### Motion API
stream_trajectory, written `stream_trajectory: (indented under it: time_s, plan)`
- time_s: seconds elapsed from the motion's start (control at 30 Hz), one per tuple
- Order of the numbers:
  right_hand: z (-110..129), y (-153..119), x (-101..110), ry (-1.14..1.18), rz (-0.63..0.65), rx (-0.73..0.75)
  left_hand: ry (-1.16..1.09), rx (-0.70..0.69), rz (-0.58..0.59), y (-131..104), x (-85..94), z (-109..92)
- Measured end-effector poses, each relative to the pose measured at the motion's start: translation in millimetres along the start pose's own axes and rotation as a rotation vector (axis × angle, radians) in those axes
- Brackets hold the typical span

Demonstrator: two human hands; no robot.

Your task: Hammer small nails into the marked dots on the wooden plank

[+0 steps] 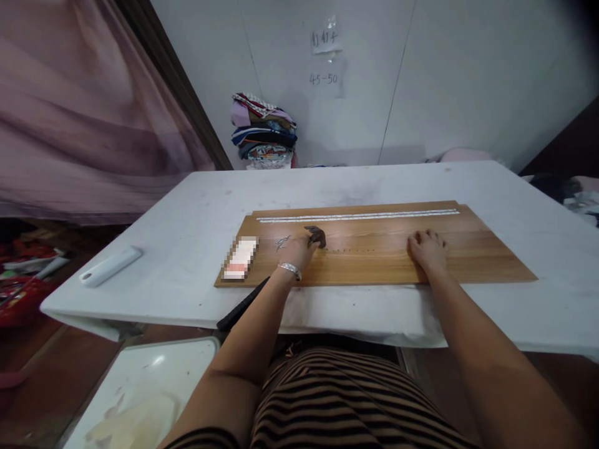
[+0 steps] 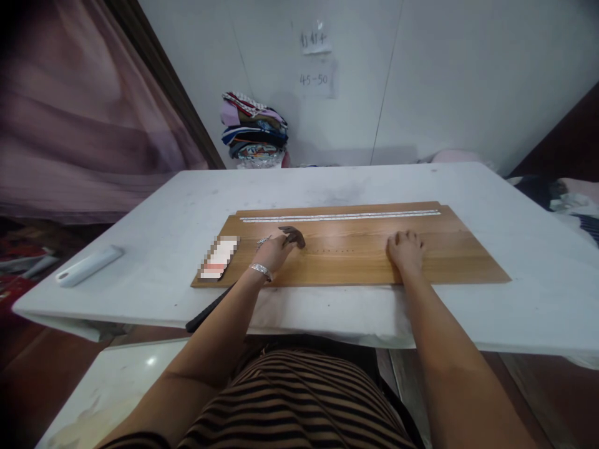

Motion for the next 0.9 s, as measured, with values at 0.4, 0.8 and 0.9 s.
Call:
stream_trajectory:
  time_s: [0.4,0.8,0.9]
  plan:
    - [-1.1,1.1,-1.8,-0.013,0.026,0.016,-0.039,0.038,0.014,-2.5,3.7,-2.0]
    - [0.3,-0.1,0.6,-0.005,0.025,0.008,-0.034,-0.039,-0.014,1.4,-4.6,6.5]
    - [0.9,-0.7,1.4,0.002,0.019,0.005,-0.046,-0.018,-0.007,0.1,-2.3,4.6]
Point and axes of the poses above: each hand's wrist, its own y-axis towards the middle knuckle, its own x-axis out of the back of the hand, z = x × y, the point moved 2 cm from there along y, towards the middle knuckle, and after that the axes turned 14 degrees about -y, right-handed, at the moved point
